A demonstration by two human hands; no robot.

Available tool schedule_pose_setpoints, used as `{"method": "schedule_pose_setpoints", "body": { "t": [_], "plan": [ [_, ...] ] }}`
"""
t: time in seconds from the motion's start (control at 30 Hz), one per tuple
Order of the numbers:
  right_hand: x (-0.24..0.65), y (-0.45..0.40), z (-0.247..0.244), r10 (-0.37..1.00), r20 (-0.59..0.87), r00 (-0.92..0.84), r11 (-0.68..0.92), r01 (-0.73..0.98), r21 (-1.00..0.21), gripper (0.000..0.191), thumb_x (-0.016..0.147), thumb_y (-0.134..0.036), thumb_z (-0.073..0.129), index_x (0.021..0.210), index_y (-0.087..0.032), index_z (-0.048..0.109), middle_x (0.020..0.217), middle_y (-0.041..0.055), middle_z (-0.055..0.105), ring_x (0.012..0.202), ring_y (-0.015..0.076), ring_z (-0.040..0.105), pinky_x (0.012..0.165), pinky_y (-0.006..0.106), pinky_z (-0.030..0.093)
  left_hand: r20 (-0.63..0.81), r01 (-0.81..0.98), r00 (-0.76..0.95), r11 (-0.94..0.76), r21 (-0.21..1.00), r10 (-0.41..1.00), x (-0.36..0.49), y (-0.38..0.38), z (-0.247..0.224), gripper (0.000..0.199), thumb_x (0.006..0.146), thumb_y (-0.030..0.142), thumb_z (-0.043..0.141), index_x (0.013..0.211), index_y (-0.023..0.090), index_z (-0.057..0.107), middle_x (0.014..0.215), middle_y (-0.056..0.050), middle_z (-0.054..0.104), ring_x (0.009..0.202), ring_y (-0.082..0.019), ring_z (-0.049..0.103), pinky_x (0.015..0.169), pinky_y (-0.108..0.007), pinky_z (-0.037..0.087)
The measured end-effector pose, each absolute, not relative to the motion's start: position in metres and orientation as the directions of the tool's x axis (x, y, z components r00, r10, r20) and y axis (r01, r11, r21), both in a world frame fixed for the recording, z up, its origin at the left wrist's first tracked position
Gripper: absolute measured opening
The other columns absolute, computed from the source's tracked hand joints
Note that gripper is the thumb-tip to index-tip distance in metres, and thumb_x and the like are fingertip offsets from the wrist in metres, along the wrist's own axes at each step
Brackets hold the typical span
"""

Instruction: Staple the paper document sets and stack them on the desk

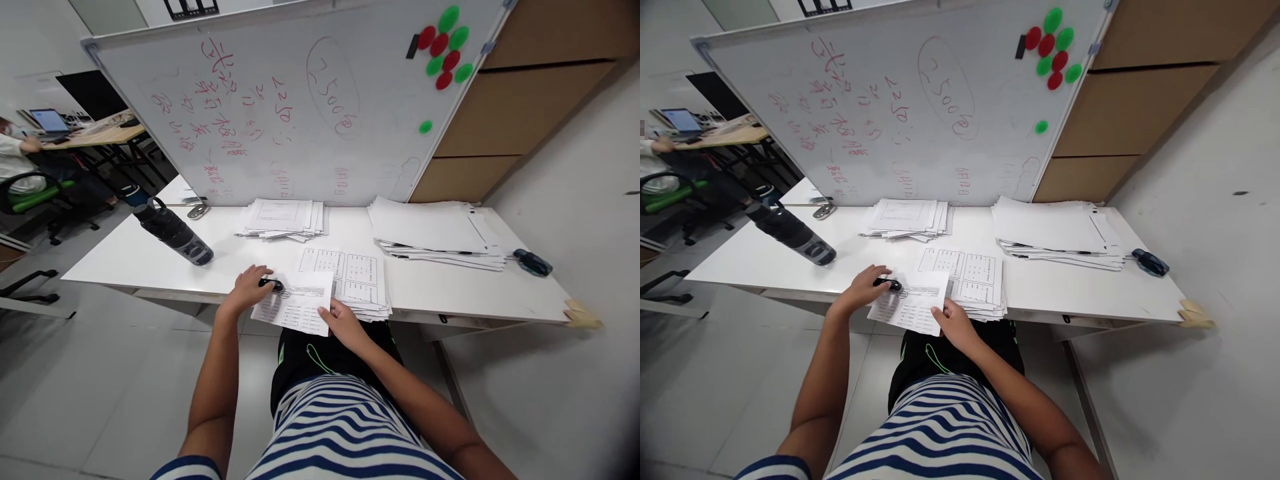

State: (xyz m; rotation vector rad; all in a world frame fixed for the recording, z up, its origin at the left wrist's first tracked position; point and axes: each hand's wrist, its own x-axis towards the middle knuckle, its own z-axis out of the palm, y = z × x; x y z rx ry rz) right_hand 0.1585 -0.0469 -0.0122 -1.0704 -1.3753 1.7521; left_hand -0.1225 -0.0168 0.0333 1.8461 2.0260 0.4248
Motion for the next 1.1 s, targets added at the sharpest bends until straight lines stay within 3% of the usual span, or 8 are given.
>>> {"method": "schedule_pose_setpoints", "body": {
  "t": [0.13,0.27,0.4,0.63,0.77,0.93,1.1],
  "plan": [
    [0.159,-0.048,-0.013,0.853,-0.248,-0.459,-0.273,0.013,-0.962,0.046,0.089,-0.049,0.059,0.124,-0.019,0.056,0.072,0.0001,0.067,0.051,0.0143,0.060,0.048,0.027,0.048,-0.030,0.875,-0.117,0.118,0.470,0.993,-0.108,0.007,0.036,0.042,0.095,0.052,0.036,0.118,0.027,0.061,0.136,-0.006,0.059,0.139,-0.029,0.037,0.114,-0.050,0.025],
    [0.157,-0.048,-0.016,0.835,-0.298,-0.463,-0.304,0.065,-0.951,0.047,0.089,-0.046,0.059,0.127,-0.020,0.050,0.073,-0.0007,0.067,0.048,0.0129,0.060,0.046,0.026,0.048,-0.018,0.881,-0.231,0.217,0.420,0.973,-0.091,0.032,0.019,0.042,0.099,0.048,0.026,0.114,0.028,0.060,0.147,-0.005,0.049,0.147,-0.031,0.023,0.117,-0.059,0.013],
    [0.156,-0.050,-0.012,0.835,-0.317,-0.449,-0.319,0.073,-0.945,0.044,0.089,-0.045,0.059,0.125,-0.020,0.050,0.066,-0.0038,0.062,0.045,0.0120,0.056,0.045,0.025,0.047,0.031,0.915,-0.274,0.251,0.318,0.961,-0.080,0.039,0.000,0.043,0.099,0.044,0.026,0.116,0.024,0.060,0.147,-0.010,0.049,0.148,-0.033,0.022,0.116,-0.061,0.017],
    [0.157,-0.047,-0.008,0.823,-0.323,-0.468,-0.341,0.048,-0.939,0.046,0.089,-0.048,0.058,0.126,-0.022,0.052,0.075,-0.0008,0.065,0.049,0.0111,0.052,0.044,0.024,0.044,0.115,0.953,-0.273,0.252,0.169,0.955,-0.074,0.037,-0.011,0.033,0.096,0.032,0.037,0.115,0.021,0.062,0.142,-0.012,0.053,0.146,-0.035,0.024,0.114,-0.061,0.019],
    [0.157,-0.045,-0.011,0.814,-0.302,-0.496,-0.331,0.031,-0.943,0.046,0.088,-0.050,0.058,0.125,-0.022,0.053,0.076,-0.0006,0.065,0.050,0.0113,0.052,0.045,0.024,0.044,0.198,0.963,-0.248,0.220,0.154,0.948,-0.068,0.036,-0.017,0.033,0.096,0.029,0.037,0.114,0.020,0.062,0.139,-0.013,0.056,0.144,-0.035,0.027,0.114,-0.060,0.020],
    [0.157,-0.043,-0.006,0.799,-0.339,-0.497,-0.361,0.056,-0.931,0.042,0.088,-0.045,0.059,0.121,-0.019,0.056,0.080,0.0009,0.067,0.047,0.0099,0.051,0.043,0.024,0.045,0.184,0.930,-0.296,0.238,0.281,0.937,-0.072,0.038,-0.014,0.028,0.094,0.032,0.045,0.109,0.020,0.064,0.127,-0.014,0.064,0.138,-0.037,0.037,0.109,-0.057,0.029],
    [0.155,-0.042,-0.008,0.795,-0.341,-0.502,-0.366,0.052,-0.929,0.032,0.089,-0.040,0.057,0.112,-0.018,0.061,0.080,0.0023,0.070,0.049,0.0109,0.058,0.044,0.023,0.041,0.272,0.756,-0.386,0.133,0.641,0.882,-0.082,0.031,-0.003,0.033,0.096,0.045,0.043,0.105,0.023,0.066,0.116,-0.009,0.069,0.116,-0.028,0.058,0.095,-0.043,0.045]
  ]
}}
